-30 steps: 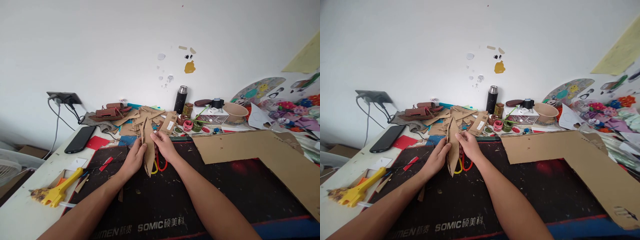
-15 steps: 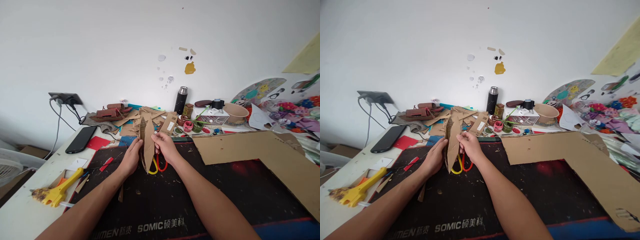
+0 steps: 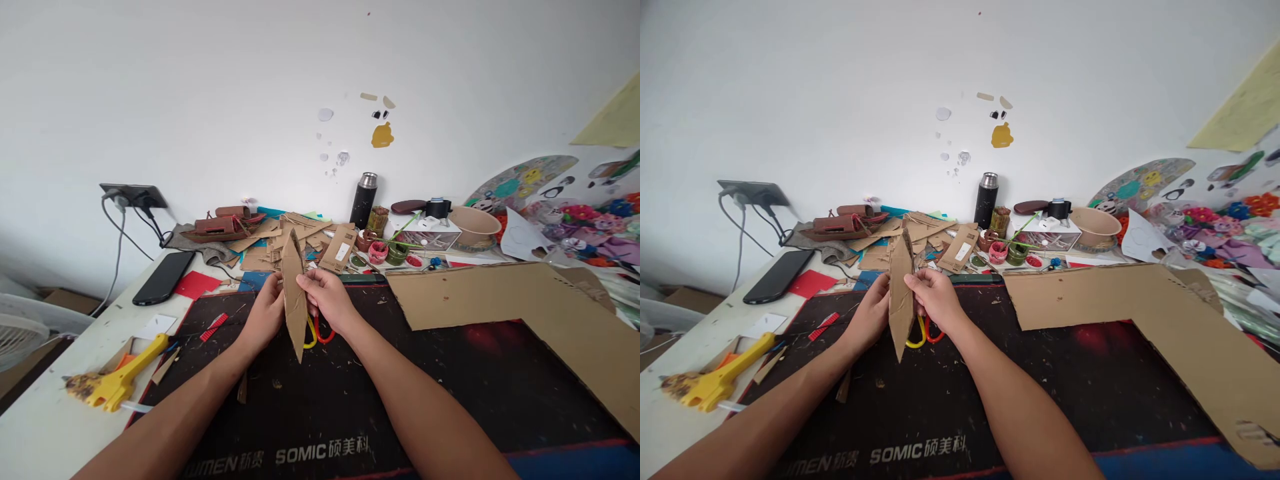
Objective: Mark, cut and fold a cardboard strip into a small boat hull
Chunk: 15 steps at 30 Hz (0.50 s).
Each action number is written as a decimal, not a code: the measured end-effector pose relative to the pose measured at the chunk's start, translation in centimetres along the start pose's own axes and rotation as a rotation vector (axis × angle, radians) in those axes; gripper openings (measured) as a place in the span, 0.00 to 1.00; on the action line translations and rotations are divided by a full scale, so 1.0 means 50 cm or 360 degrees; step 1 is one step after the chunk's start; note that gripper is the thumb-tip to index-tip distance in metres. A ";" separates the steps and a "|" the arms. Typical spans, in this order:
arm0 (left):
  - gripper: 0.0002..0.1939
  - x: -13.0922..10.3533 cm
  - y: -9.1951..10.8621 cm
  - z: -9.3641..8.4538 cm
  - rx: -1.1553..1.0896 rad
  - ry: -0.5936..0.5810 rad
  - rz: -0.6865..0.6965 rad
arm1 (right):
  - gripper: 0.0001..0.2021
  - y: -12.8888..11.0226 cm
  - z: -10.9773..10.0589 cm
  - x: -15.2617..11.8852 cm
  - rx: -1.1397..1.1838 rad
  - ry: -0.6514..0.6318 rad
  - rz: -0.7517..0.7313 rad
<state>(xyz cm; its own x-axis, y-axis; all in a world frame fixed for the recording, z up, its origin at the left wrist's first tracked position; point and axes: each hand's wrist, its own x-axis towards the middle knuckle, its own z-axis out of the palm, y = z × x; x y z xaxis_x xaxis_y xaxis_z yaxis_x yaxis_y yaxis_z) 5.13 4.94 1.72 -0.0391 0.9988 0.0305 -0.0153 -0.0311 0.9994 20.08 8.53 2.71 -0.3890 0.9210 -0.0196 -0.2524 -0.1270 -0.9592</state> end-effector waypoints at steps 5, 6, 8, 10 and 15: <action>0.29 -0.005 0.002 -0.002 0.0055 0.0008 0.0033 | 0.24 -0.005 -0.006 0.004 -0.0063 0.0079 -0.0036; 0.29 -0.006 0.001 -0.003 0.0054 0.0008 0.0040 | 0.24 -0.006 -0.006 0.004 -0.0067 0.0084 -0.0037; 0.29 -0.006 -0.002 -0.006 0.0043 0.0018 0.0049 | 0.24 -0.009 -0.006 0.003 -0.0070 0.0087 -0.0042; 0.27 -0.004 -0.009 -0.009 0.0032 0.0027 0.0054 | 0.23 -0.010 -0.007 0.003 -0.0059 0.0075 -0.0043; 0.22 0.005 -0.028 -0.009 -0.0231 0.0060 -0.0139 | 0.24 0.000 -0.018 0.010 -0.0001 0.0036 0.0025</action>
<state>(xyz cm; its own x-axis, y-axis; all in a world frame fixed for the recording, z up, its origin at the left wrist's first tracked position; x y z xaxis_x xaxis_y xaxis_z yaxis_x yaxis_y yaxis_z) 4.71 5.20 0.32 -0.0685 0.9959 -0.0595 -0.1646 0.0476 0.9852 20.68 9.31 2.47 -0.3725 0.9271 -0.0412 -0.2456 -0.1413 -0.9590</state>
